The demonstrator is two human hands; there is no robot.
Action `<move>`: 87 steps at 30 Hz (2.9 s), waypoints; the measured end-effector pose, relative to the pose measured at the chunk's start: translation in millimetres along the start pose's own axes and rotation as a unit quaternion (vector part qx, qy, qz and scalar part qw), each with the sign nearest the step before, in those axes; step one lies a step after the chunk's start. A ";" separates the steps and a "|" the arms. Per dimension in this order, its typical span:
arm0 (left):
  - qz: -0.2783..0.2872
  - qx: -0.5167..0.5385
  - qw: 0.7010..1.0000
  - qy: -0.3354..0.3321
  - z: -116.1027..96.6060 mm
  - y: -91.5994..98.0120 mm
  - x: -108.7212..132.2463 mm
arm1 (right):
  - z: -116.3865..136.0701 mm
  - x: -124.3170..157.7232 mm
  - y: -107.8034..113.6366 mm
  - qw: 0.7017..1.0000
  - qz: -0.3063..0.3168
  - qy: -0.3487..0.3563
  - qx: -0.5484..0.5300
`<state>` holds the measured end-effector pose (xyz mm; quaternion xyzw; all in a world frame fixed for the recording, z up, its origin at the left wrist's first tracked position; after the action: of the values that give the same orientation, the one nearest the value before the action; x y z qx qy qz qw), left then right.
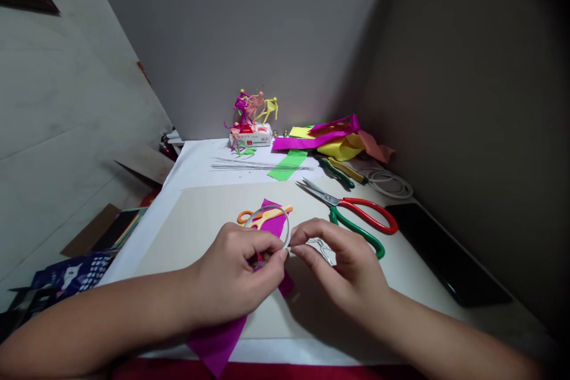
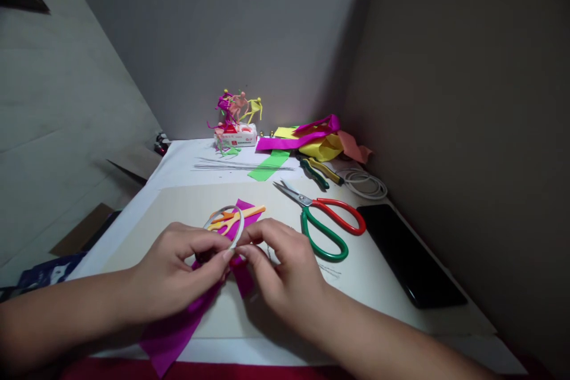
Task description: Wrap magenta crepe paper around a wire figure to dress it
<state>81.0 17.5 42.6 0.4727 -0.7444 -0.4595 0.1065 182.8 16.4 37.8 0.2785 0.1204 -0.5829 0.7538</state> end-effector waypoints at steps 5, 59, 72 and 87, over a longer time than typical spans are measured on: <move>0.026 0.002 1.000 0.012 -1.4 -3.0 0.2 | -4.9 1.7 -5.4 0.999 0.024 -0.037 -0.021; 0.114 0.370 0.873 0.297 70.2 -8.9 -11.7 | -29.5 -4.9 32.6 0.980 -0.122 -0.120 -0.099; 0.193 0.431 0.840 0.266 42.2 -47.4 3.4 | 70.9 32.7 -37.3 0.865 0.085 0.357 0.341; 0.159 0.287 0.911 0.251 38.0 -36.6 3.0 | -31.6 2.4 -0.1 0.957 -0.055 -0.162 -0.234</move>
<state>79.1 32.5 -8.1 0.4579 -0.8582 -0.0696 0.2216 188.0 32.2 10.8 -0.0104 0.1451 -0.6166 0.7737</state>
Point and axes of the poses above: each hand's wrist, its own x-axis away from the middle knuckle, its own y-axis out of the back of the hand, z = x × y, the point moved 10 cm from there along -x, towards the middle knuckle, and after that the axes turned 5 degrees about -x, right-handed, at the moved point
